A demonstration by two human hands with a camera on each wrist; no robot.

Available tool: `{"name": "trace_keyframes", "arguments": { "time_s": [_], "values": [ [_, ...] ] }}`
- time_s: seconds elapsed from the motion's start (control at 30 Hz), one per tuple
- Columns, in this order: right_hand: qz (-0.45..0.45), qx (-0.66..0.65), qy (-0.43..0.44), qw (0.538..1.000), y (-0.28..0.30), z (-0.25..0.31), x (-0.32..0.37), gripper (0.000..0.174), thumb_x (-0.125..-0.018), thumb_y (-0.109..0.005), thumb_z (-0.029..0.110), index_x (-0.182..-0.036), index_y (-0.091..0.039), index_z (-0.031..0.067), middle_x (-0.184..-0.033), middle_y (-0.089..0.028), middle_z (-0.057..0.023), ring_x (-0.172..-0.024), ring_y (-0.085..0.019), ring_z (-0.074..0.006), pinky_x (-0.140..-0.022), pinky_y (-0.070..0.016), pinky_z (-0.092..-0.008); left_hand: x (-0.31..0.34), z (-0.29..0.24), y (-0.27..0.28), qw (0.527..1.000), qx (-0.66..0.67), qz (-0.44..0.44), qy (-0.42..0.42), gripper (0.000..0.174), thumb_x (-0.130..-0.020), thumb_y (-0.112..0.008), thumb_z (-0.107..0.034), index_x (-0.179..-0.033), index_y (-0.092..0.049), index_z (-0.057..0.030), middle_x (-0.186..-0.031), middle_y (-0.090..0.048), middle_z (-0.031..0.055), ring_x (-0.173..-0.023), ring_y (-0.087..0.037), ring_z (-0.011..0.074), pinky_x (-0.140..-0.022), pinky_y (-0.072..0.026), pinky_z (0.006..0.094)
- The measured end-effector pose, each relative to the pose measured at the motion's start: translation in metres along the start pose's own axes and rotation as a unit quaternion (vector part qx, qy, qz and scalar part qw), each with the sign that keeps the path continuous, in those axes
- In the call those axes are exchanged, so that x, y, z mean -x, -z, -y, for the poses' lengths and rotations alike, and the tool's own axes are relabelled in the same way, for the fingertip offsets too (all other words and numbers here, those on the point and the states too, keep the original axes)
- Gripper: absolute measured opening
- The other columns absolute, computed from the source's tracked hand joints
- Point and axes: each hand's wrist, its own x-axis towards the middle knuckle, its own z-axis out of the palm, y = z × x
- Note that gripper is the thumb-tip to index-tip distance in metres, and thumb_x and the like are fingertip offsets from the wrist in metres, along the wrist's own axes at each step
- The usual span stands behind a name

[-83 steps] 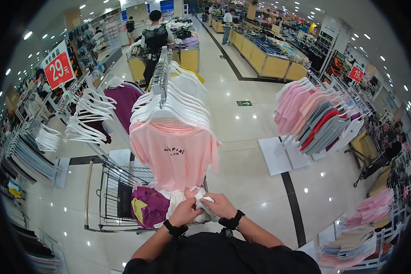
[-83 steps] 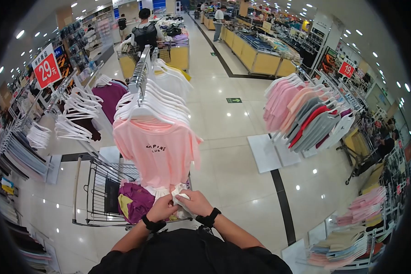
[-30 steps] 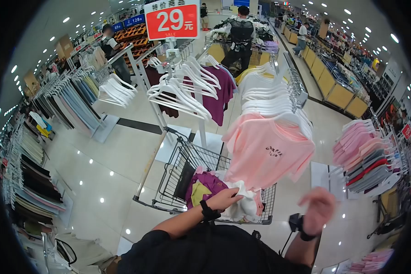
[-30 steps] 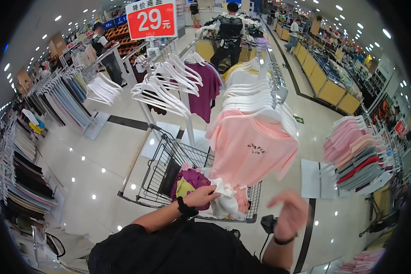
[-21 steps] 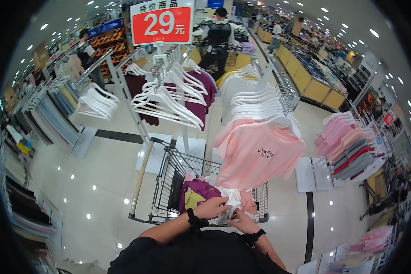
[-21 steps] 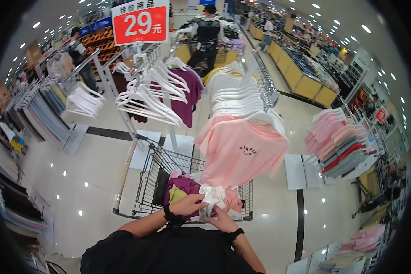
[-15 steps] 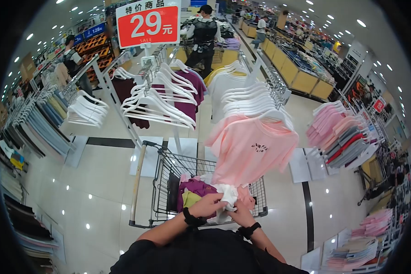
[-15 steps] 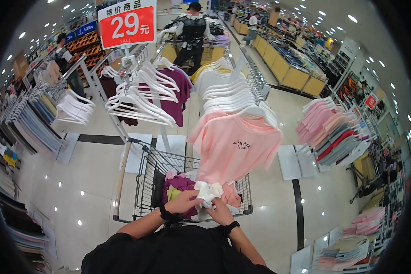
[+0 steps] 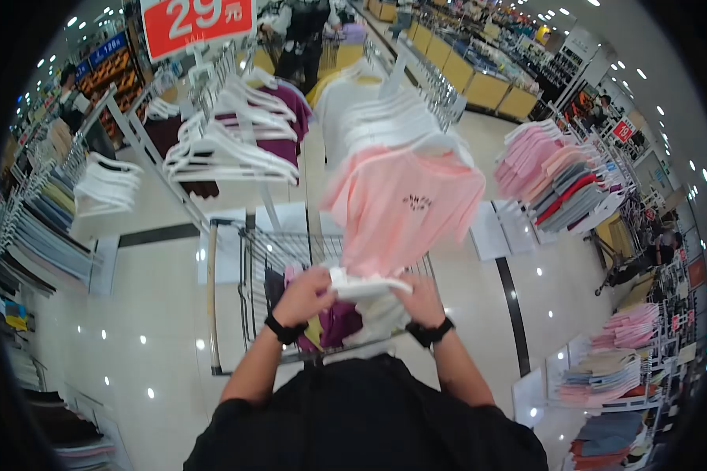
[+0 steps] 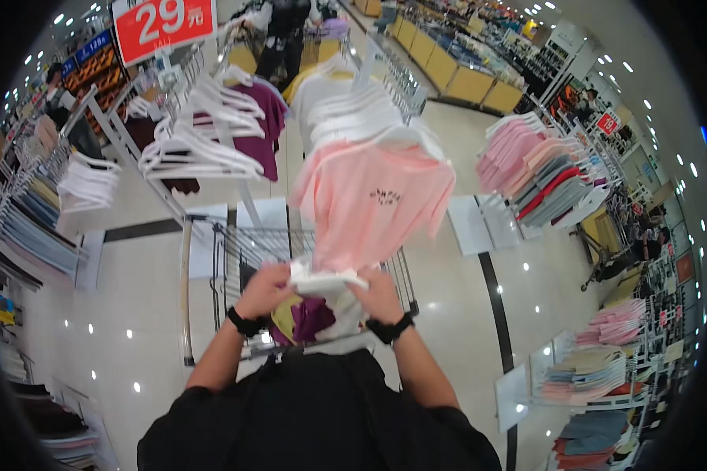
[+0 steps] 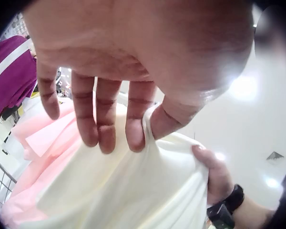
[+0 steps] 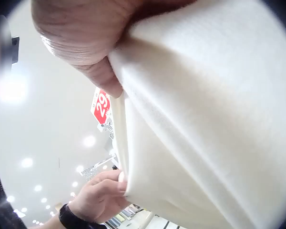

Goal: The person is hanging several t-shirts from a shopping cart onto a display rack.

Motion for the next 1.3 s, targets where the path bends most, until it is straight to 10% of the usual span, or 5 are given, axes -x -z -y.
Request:
{"name": "trace_keyframes", "arguments": {
  "time_s": [0.23, 0.57, 0.87, 1.1, 1.3],
  "values": [
    [0.092, 0.054, -0.085, 0.991, 0.033, 0.003, -0.042, 0.019, -0.085, -0.074, 0.012, -0.081, -0.06, 0.0012, -0.074, -0.058, -0.0177, -0.068, -0.057, -0.0345, -0.063, -0.046, -0.039, -0.009, -0.036, 0.057, 0.979, 0.094, -0.181, 0.0, 0.018, -0.087, -0.065, 0.0, -0.104, -0.071, 0.0015, -0.118, -0.068, 0.0136, -0.111, -0.065, 0.0304, -0.099, -0.0493, 0.0381],
    [0.083, -0.22, -0.16, 0.959, 0.014, -0.001, -0.055, 0.02, -0.09, -0.07, 0.002, -0.075, -0.056, 0.0025, -0.076, -0.064, -0.0001, -0.071, -0.05, -0.0061, -0.063, -0.0399, -0.0248, 0.008, -0.003, 0.024, 0.978, 0.004, -0.169, 0.124, 0.022, -0.091, -0.072, -0.014, -0.107, -0.065, -0.0005, -0.116, -0.067, 0.018, -0.104, -0.066, 0.0361, -0.092, -0.0507, 0.0401],
    [0.042, -0.5, -0.251, 0.828, 0.03, 0.068, -0.064, 0.024, -0.103, -0.059, 0.015, -0.11, -0.069, -0.0064, -0.099, -0.074, -0.0112, -0.087, -0.072, -0.0186, -0.081, -0.0573, -0.0317, 0.008, -0.028, -0.054, 0.969, 0.121, -0.2, 0.083, 0.033, -0.084, -0.083, -0.022, -0.105, -0.068, -0.0007, -0.095, -0.066, 0.009, -0.076, -0.062, 0.0171, -0.069, -0.0506, 0.0283],
    [0.042, -0.553, -0.128, 0.822, 0.051, 0.086, -0.054, 0.042, -0.109, -0.05, 0.026, -0.132, -0.055, -0.0089, -0.13, -0.065, -0.0193, -0.119, -0.065, -0.026, -0.105, -0.0496, -0.0409, -0.021, -0.027, -0.094, 0.99, 0.066, -0.098, 0.073, 0.054, -0.087, -0.081, -0.026, -0.13, -0.057, -0.0043, -0.115, -0.07, 0.0161, -0.093, -0.07, 0.0314, -0.078, -0.0554, 0.0379],
    [-0.085, -0.545, -0.097, 0.829, 0.087, 0.07, -0.055, 0.045, -0.111, -0.046, 0.03, -0.134, -0.053, -0.0086, -0.132, -0.063, -0.0202, -0.124, -0.062, -0.0289, -0.111, -0.0449, -0.0434, -0.033, 0.01, -0.08, 0.97, 0.124, -0.117, 0.175, 0.02, -0.096, -0.061, -0.013, -0.112, -0.069, -0.0062, -0.09, -0.071, 0.0201, -0.082, -0.072, 0.0341, -0.072, -0.0537, 0.0398]
  ]
}}
